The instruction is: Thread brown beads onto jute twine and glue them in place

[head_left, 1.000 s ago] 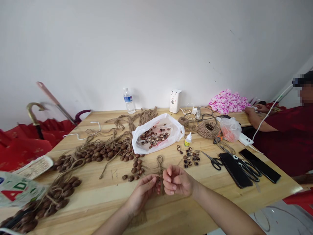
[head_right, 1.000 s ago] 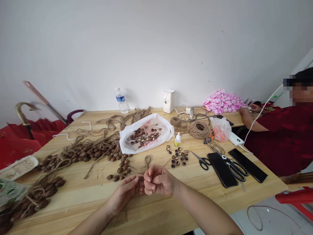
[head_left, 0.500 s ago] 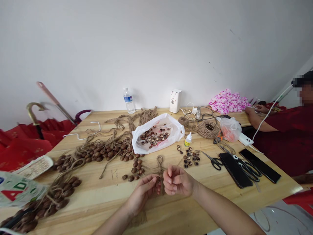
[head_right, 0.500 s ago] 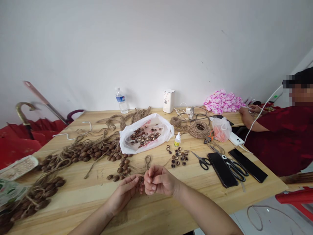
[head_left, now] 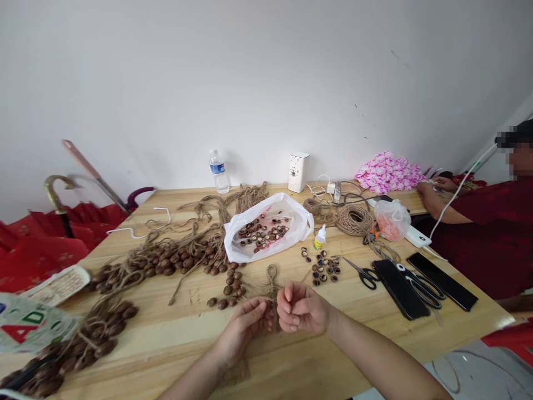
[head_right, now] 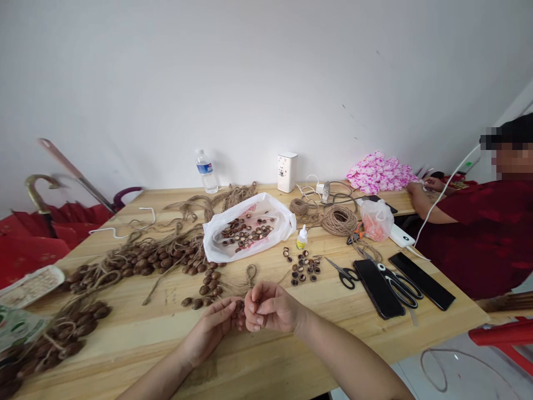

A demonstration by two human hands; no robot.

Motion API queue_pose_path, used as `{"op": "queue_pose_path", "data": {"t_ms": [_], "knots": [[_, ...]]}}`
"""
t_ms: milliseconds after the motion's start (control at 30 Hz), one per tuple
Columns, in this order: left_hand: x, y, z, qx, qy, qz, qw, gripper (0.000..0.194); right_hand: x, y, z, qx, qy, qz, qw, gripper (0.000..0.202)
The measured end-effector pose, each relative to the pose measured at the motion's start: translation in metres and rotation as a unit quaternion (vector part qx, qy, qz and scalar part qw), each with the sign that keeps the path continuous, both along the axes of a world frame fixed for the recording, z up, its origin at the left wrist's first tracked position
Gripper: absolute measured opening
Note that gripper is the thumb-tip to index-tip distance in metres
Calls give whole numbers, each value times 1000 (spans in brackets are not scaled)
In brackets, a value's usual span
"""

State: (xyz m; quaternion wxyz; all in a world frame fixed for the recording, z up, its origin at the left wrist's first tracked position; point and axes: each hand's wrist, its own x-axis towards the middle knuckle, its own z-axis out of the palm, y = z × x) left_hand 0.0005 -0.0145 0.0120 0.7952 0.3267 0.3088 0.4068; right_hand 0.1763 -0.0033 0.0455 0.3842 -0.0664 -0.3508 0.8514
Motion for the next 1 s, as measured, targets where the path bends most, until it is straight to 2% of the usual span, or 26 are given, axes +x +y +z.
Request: {"op": "queue_pose_path", "data": {"t_ms": [1000], "knots": [[0,1,-2,7,-18,-6,1000,14,-1,-1,1,-4,7,-2,1000,22]]}}
